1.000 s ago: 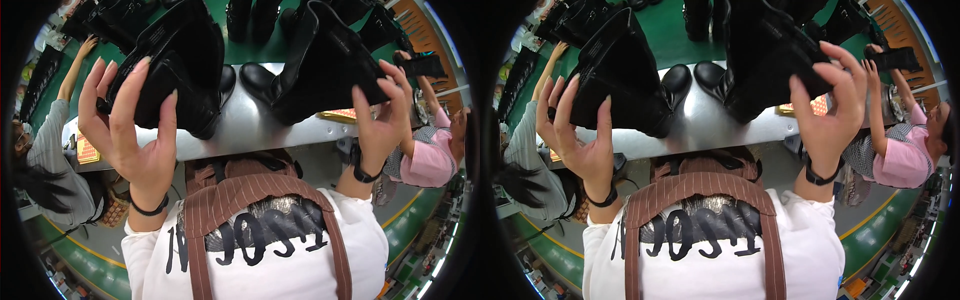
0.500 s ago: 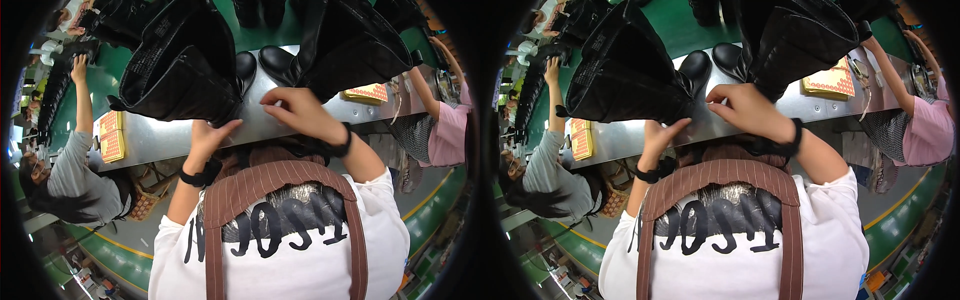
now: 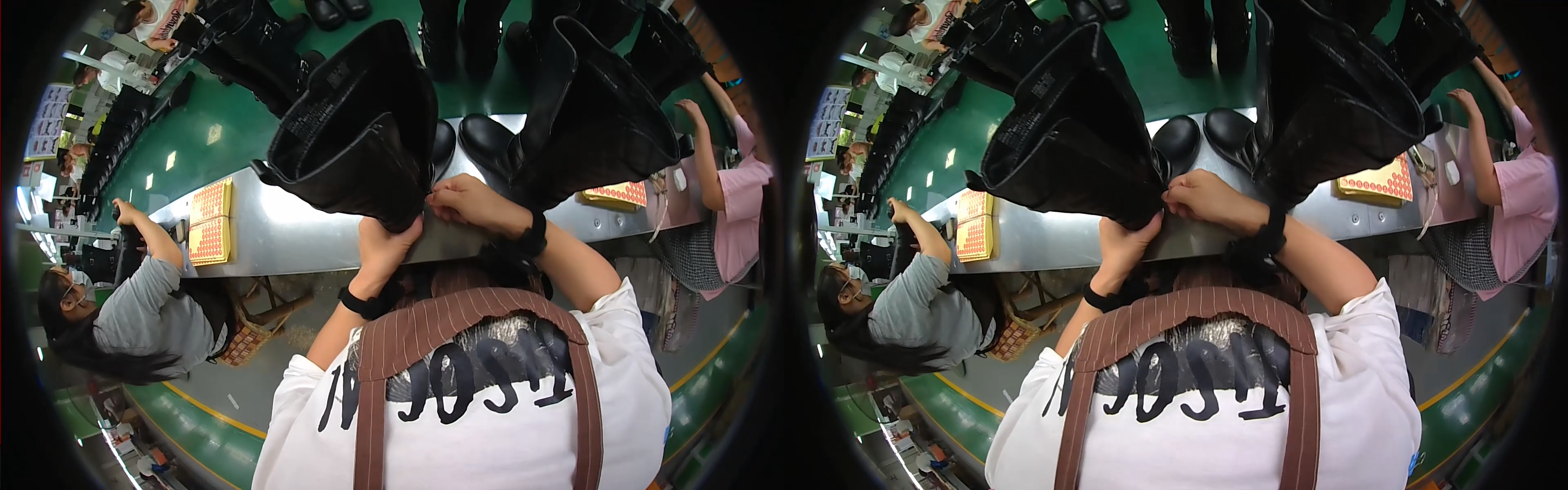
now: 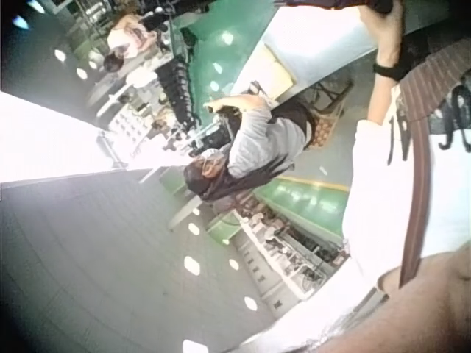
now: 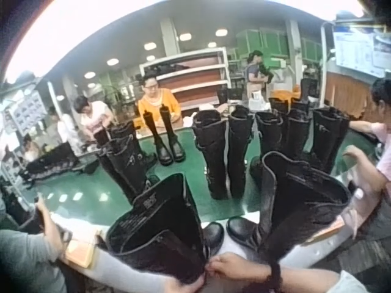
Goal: Inspecting and cleaning finished boots on a factory production line.
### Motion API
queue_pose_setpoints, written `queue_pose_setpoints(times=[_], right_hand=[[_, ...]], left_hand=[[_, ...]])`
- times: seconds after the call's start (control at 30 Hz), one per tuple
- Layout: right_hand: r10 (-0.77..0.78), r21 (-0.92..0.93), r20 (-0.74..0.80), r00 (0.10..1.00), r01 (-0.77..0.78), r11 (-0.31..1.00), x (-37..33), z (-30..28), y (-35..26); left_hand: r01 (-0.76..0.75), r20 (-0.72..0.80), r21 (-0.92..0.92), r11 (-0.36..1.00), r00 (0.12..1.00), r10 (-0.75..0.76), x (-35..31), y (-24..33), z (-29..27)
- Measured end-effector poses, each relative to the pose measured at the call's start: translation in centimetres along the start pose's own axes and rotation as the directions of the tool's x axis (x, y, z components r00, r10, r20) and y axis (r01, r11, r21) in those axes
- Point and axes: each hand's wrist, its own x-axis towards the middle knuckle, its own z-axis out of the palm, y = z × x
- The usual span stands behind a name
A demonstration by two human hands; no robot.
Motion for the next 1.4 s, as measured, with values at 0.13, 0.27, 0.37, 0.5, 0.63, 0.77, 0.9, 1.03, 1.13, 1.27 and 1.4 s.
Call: queue_pose_setpoints(times=[0.13, 0.27, 0.37, 0.5, 0.63, 0.77, 0.9, 1.03, 1.13, 1.27, 1.4], right_hand=[[-0.454, 0.159, 0.006, 0.891, 0.447, 0.880, -5.8, -0.6, -8.6], [-0.495, -0.080, 0.001, 0.869, 0.494, 0.866, -7.9, 0.5, -12.4], [-0.832, -0.653, 0.058, 0.552, 0.651, 0.387, -9.3, 0.9, -10.7], [-0.612, -0.859, -0.141, 0.779, 0.211, 0.466, -16.1, -3.0, -6.8], [-0.291, -0.776, -0.568, 0.770, -0.383, 0.501, -17.7, -6.1, -1.5], [-0.485, -0.709, -0.441, 0.755, 0.038, 0.704, -13.1, -8.4, 3.8], [-0.400, -0.396, -0.525, 0.751, 0.201, 0.896, -9.1, -8.5, 7.4], [-0.434, -0.389, -0.512, 0.741, 0.250, 0.887, -9.0, -8.5, 7.7], [-0.461, -0.412, -0.462, 0.758, 0.277, 0.868, -9.6, -8.7, 7.0], [-0.408, -0.351, -0.452, 0.794, 0.262, 0.899, -9.6, -9.0, 6.6], [-0.438, -0.323, -0.429, 0.790, 0.319, 0.891, -9.1, -8.8, 6.9]], left_hand=[[0.000, 0.029, 0.037, 0.999, 1.000, -0.001, 0.0, -0.1, 0.1], [-0.136, 0.002, 0.012, 0.991, 0.991, 0.136, -0.1, -0.4, 0.4], [-0.075, -0.087, -0.116, 0.990, 0.994, 0.065, 0.0, -0.8, 0.7], [-0.043, -0.132, -0.053, 0.998, 0.991, 0.036, 0.1, -0.2, 0.0], [-0.233, 0.042, 0.609, 0.758, 0.964, 0.263, -0.6, 3.7, -3.4], [-0.062, 0.290, 0.593, 0.803, 0.947, -0.141, -1.8, 7.8, -4.7], [-0.158, 0.580, 0.029, 0.987, 0.807, 0.112, 1.7, 7.4, 1.3], [0.139, 0.649, -0.046, 0.989, 0.757, -0.076, 3.9, 5.1, 9.0], [0.253, 0.589, -0.093, 0.963, 0.794, -0.151, 5.0, 4.2, 11.6], [0.281, 0.648, -0.085, 0.956, 0.744, -0.161, 6.1, 3.4, 11.6], [0.304, 0.778, -0.065, 0.950, 0.612, -0.143, 6.9, 3.4, 10.7]])
